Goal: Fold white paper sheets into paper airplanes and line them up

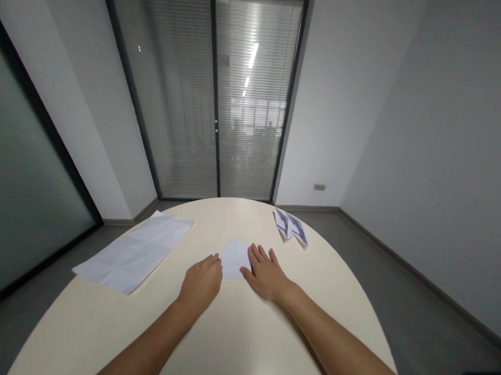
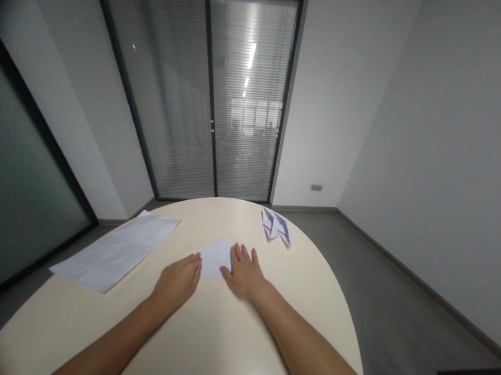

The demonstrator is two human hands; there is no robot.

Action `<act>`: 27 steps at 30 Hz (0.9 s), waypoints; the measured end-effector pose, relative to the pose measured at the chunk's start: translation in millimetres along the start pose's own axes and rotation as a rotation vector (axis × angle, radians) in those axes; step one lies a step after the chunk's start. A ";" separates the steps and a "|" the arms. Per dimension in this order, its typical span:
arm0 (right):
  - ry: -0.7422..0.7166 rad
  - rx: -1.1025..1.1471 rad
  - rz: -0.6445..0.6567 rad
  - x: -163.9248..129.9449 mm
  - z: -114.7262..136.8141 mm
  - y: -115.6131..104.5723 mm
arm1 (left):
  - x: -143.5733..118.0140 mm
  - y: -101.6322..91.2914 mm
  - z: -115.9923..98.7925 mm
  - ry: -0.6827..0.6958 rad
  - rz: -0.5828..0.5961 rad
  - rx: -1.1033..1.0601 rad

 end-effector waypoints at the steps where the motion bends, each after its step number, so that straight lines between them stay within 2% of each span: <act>1: -0.003 -0.003 -0.001 -1.1 1.7 0.0 | -0.8 0.0 -4.1 0.000 0.004 0.029; 3: -0.007 -0.007 0.002 -3.6 5.8 0.6 | -1.6 1.4 -15.9 0.045 -0.001 0.045; 6: -0.034 -0.022 0.028 -7.3 13.7 2.7 | -2.2 8.4 -35.7 0.194 0.019 -0.030; 8: -0.068 -0.031 0.050 -9.5 18.9 4.1 | -2.4 11.9 -39.8 0.241 0.035 -0.080; 13: -0.141 -0.006 0.054 -11.5 22.9 1.7 | -1.4 10.4 -24.4 0.139 0.013 -0.055; 19: -0.088 -0.023 0.019 -9.8 19.3 1.5 | -5.2 11.9 -16.4 0.007 -0.020 0.023; 23: -0.071 -0.034 -0.002 -13.8 23.3 -2.2 | -7.7 11.4 -20.8 0.013 -0.037 0.027; 27: -0.141 -0.049 -0.024 -21.8 31.8 -16.9 | -7.4 11.0 -19.9 0.022 -0.001 -0.001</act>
Point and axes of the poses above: each hand's wrist, its own x-axis towards the middle knuckle, its own y-axis out of the palm, z = x × y, the point moved 9 cm from there along x, towards the middle knuckle, and after that the axes turned 9 degrees about y, right-handed, at the moved point
